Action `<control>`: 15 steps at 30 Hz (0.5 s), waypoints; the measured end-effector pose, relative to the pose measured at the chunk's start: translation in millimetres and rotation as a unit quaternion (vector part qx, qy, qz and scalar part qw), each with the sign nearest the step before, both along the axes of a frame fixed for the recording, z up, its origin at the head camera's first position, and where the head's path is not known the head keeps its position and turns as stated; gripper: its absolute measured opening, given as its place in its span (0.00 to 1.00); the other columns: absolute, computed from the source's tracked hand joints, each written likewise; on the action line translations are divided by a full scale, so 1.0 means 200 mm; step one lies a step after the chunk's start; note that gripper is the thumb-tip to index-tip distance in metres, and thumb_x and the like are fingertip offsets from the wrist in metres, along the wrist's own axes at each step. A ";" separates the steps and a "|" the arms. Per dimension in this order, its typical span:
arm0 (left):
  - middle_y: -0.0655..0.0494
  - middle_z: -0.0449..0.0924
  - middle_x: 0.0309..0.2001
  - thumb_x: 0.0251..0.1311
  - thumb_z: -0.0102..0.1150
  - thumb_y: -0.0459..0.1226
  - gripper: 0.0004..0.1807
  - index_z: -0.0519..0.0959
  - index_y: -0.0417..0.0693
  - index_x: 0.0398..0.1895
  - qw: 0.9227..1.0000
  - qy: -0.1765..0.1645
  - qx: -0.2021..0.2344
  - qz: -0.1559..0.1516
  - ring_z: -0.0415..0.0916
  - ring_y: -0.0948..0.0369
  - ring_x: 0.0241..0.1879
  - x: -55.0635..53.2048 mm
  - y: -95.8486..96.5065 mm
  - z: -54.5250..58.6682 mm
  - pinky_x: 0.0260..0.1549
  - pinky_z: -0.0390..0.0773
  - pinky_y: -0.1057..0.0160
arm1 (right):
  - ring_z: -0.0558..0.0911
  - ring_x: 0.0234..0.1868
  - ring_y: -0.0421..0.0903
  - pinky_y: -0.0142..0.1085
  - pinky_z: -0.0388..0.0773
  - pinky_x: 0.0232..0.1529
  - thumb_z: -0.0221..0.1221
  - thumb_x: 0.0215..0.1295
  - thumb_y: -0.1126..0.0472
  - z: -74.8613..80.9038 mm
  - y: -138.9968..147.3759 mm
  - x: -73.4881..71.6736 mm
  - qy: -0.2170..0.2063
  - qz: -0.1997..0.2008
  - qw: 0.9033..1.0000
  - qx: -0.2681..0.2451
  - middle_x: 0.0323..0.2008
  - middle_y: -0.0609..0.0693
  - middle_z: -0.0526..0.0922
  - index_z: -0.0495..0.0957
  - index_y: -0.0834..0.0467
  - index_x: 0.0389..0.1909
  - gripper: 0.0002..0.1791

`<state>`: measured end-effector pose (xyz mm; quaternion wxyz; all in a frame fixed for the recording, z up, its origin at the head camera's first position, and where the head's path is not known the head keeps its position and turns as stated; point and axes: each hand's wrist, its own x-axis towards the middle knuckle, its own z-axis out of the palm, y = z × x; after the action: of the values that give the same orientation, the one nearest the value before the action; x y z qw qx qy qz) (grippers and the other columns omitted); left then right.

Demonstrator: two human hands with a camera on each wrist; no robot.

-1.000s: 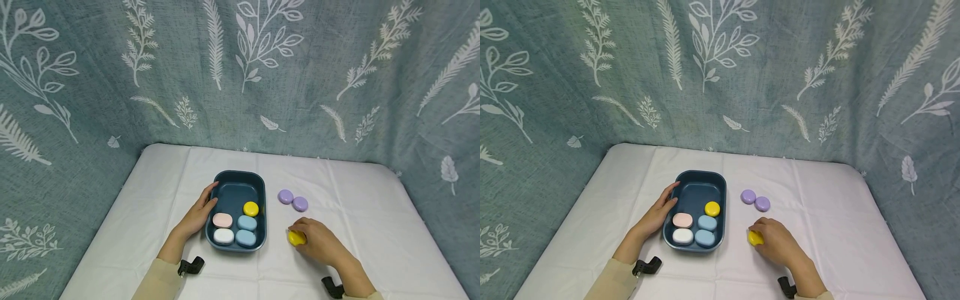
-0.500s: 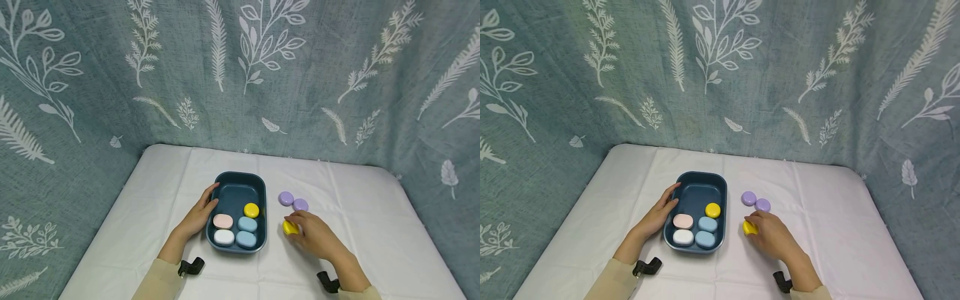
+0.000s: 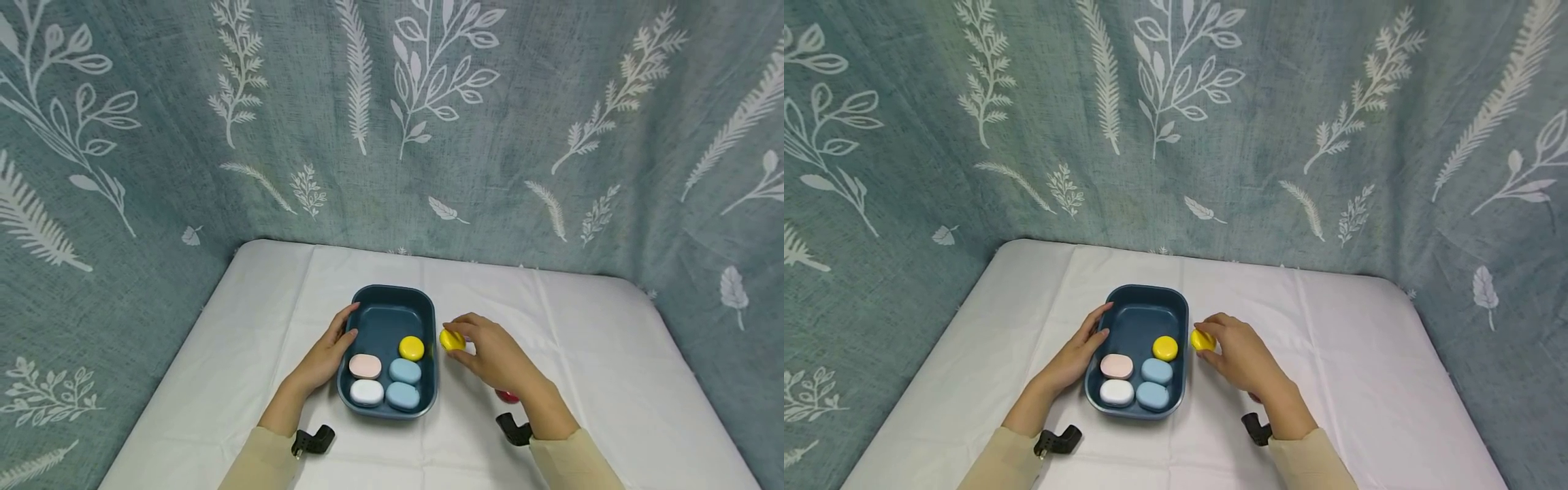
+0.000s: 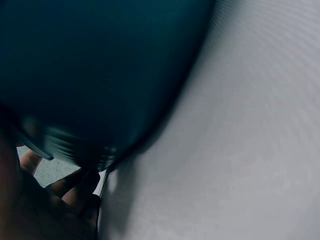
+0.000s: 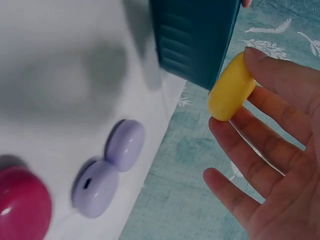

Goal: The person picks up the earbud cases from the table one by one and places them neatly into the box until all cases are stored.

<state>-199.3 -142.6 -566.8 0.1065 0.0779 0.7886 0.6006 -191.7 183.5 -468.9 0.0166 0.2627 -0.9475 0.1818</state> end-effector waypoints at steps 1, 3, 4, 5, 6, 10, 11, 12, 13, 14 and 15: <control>0.72 0.44 0.76 0.74 0.40 0.52 0.26 0.50 0.85 0.72 1.000 0.000 0.000 0.001 0.43 0.60 0.76 0.00 0.00 0.00 0.73 0.48 0.45 | 0.80 0.52 0.46 0.43 0.79 0.53 0.68 0.59 0.52 0.01 -0.01 -0.01 -0.001 0.001 1.000 -0.002 0.54 0.46 0.78 0.78 0.53 0.58 0.25; 0.72 0.44 0.76 0.74 0.40 0.51 0.27 0.50 0.84 0.72 1.000 0.001 0.002 -0.001 0.43 0.60 0.76 0.00 0.00 0.00 0.73 0.49 0.46 | 0.80 0.52 0.45 0.43 0.79 0.53 0.67 0.59 0.53 0.02 -0.03 -0.04 -0.003 0.002 1.000 -0.007 0.54 0.46 0.78 0.78 0.53 0.58 0.25; 0.72 0.44 0.76 0.74 0.40 0.51 0.27 0.50 0.84 0.72 1.000 0.001 0.002 0.000 0.43 0.60 0.76 0.00 0.00 0.01 0.73 0.49 0.46 | 0.80 0.52 0.45 0.43 0.79 0.54 0.67 0.59 0.53 0.03 -0.04 -0.05 -0.004 0.004 1.000 -0.009 0.54 0.46 0.78 0.78 0.53 0.58 0.25; 0.72 0.44 0.76 0.74 0.40 0.52 0.27 0.50 0.84 0.72 1.000 0.002 0.001 0.000 0.43 0.60 0.76 0.00 0.00 0.01 0.73 0.49 0.45 | 0.80 0.52 0.45 0.43 0.79 0.54 0.67 0.60 0.53 0.03 -0.06 -0.07 -0.005 0.007 1.000 -0.010 0.54 0.46 0.78 0.78 0.54 0.58 0.25; 0.73 0.44 0.76 0.74 0.40 0.52 0.27 0.50 0.84 0.72 1.000 0.002 0.002 0.000 0.42 0.60 0.76 0.00 0.00 0.01 0.73 0.48 0.45 | 0.79 0.52 0.46 0.43 0.79 0.55 0.67 0.60 0.53 0.04 -0.07 -0.08 -0.004 0.009 1.000 -0.010 0.54 0.46 0.78 0.78 0.54 0.58 0.25; 0.73 0.43 0.75 0.73 0.39 0.54 0.27 0.49 0.85 0.72 1.000 0.000 0.000 -0.002 0.41 0.61 0.76 0.01 0.00 0.01 0.73 0.47 0.45 | 0.79 0.54 0.46 0.42 0.78 0.55 0.66 0.61 0.53 0.05 -0.11 -0.12 -0.011 0.014 1.000 -0.015 0.55 0.46 0.78 0.78 0.53 0.58 0.24; 0.73 0.43 0.75 0.73 0.39 0.54 0.27 0.49 0.85 0.72 1.000 -0.001 0.000 -0.003 0.41 0.62 0.76 0.01 0.00 0.01 0.74 0.47 0.45 | 0.79 0.55 0.45 0.42 0.78 0.55 0.66 0.61 0.53 0.05 -0.12 -0.13 -0.014 0.015 1.000 -0.017 0.55 0.46 0.78 0.78 0.53 0.58 0.24; 0.73 0.43 0.75 0.73 0.39 0.54 0.27 0.49 0.85 0.72 1.000 -0.004 -0.001 -0.003 0.40 0.62 0.76 0.02 0.00 0.02 0.74 0.46 0.45 | 0.79 0.55 0.45 0.42 0.78 0.55 0.66 0.61 0.53 0.05 -0.14 -0.14 -0.016 0.017 1.000 -0.018 0.55 0.46 0.77 0.78 0.52 0.58 0.24; 0.72 0.43 0.76 0.74 0.39 0.53 0.27 0.48 0.85 0.72 1.000 -0.005 0.000 -0.004 0.40 0.62 0.77 0.02 0.00 0.03 0.74 0.46 0.45 | 0.78 0.55 0.45 0.41 0.78 0.55 0.66 0.61 0.53 0.06 -0.15 -0.14 -0.020 0.018 0.999 -0.021 0.55 0.46 0.77 0.78 0.52 0.58 0.23; 0.72 0.42 0.76 0.74 0.39 0.52 0.27 0.48 0.84 0.72 1.000 -0.007 0.000 -0.005 0.40 0.62 0.77 0.03 0.00 0.04 0.74 0.45 0.46 | 0.78 0.55 0.45 0.41 0.78 0.55 0.65 0.62 0.53 0.06 -0.16 -0.15 -0.023 0.018 0.999 -0.023 0.55 0.45 0.77 0.78 0.52 0.58 0.23; 0.71 0.42 0.76 0.75 0.38 0.52 0.27 0.48 0.83 0.73 1.000 -0.009 0.001 -0.006 0.39 0.61 0.77 0.03 0.00 0.06 0.74 0.45 0.46 | 0.78 0.55 0.45 0.41 0.78 0.55 0.65 0.62 0.53 0.06 -0.17 -0.16 -0.026 0.020 0.999 -0.025 0.56 0.45 0.77 0.78 0.51 0.59 0.23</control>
<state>-192.9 -142.7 -555.7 0.1168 0.0770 0.7869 0.6011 -223.7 148.6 -457.8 -0.0052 0.2759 -0.9374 0.2123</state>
